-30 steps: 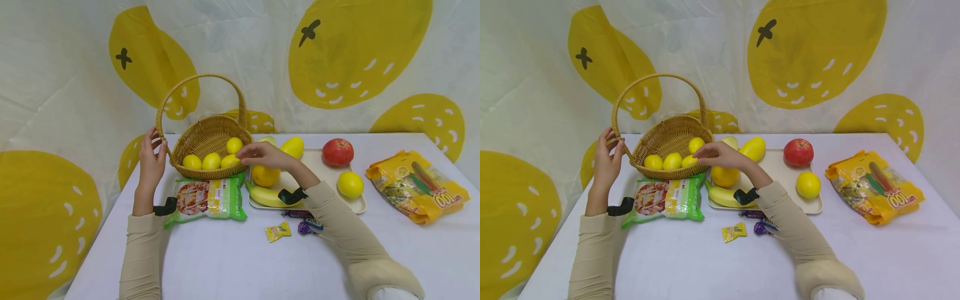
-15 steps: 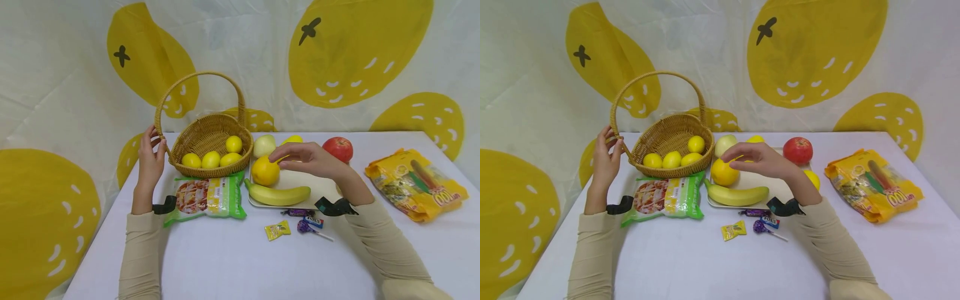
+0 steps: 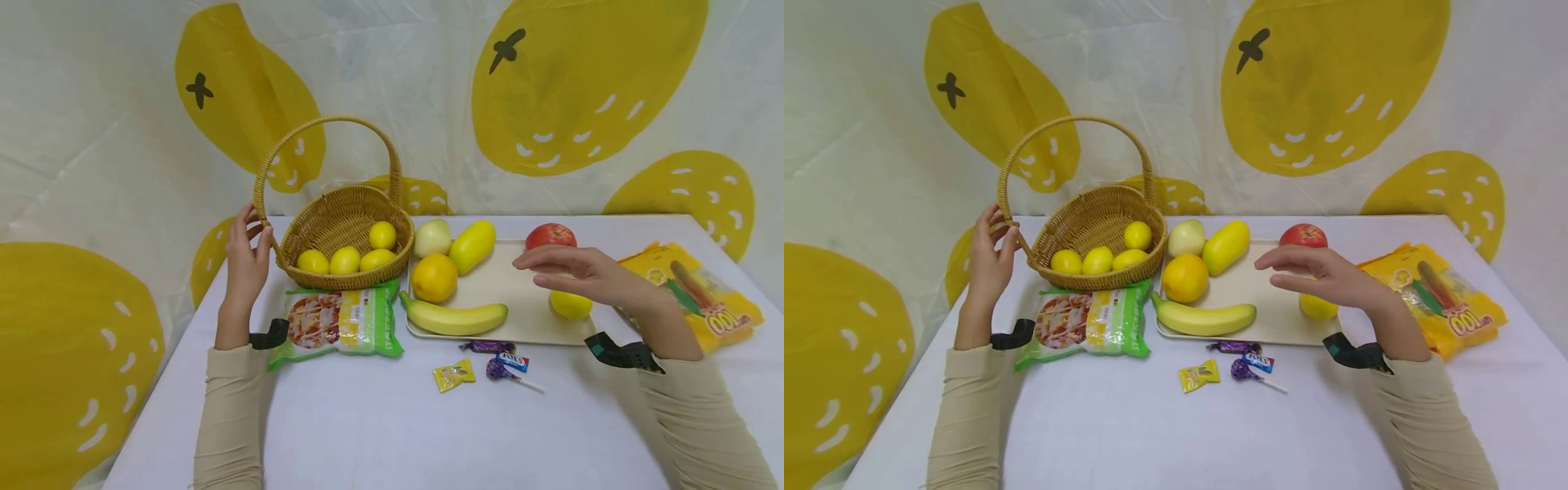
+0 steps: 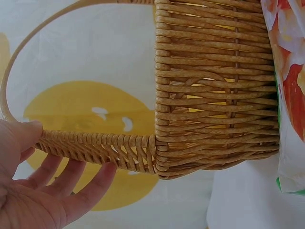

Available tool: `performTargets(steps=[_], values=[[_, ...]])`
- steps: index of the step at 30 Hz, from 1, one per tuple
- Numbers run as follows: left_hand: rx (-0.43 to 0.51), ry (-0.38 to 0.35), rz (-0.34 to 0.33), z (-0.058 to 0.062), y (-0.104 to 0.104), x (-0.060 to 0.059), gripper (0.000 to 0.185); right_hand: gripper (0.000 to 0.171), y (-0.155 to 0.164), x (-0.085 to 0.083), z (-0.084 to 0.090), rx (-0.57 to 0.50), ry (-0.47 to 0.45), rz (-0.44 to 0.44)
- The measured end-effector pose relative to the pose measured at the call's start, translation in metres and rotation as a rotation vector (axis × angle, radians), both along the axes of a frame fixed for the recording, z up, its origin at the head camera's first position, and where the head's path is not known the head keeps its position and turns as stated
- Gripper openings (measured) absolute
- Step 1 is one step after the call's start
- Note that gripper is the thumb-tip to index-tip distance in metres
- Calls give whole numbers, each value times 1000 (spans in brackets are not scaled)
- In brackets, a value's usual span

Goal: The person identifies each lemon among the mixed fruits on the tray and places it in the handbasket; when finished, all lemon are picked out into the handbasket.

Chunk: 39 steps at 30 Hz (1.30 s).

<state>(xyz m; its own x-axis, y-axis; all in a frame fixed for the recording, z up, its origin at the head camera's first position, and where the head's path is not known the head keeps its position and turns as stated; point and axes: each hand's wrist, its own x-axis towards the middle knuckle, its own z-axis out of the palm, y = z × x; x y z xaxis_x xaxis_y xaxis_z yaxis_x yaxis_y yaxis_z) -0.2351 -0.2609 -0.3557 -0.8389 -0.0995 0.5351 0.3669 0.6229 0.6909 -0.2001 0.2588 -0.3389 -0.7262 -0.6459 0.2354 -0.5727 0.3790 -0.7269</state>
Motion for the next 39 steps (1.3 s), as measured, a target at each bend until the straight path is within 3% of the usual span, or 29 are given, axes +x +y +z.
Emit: performTargets(steps=[9, 15, 19, 27, 39], values=[[14, -2, 4, 1, 1, -2, 51, 32, 37, -1, -14, 124, -98, -198], [12, -4, 18, 1, 1, -3, 51, 47, 47, -5, -25, 311, -148, -140], [13, -9, 8, 2, 2, -1, 51, 59, 50, -3, -30, 332, -231, -106], [18, -34, 14, 0, 0, 1, 52, 75, 48, -9, -41, 390, -284, -164], [5, -19, 7, -1, 1, 0, 52, 58, 44, -17, -55, 480, -377, -253]])
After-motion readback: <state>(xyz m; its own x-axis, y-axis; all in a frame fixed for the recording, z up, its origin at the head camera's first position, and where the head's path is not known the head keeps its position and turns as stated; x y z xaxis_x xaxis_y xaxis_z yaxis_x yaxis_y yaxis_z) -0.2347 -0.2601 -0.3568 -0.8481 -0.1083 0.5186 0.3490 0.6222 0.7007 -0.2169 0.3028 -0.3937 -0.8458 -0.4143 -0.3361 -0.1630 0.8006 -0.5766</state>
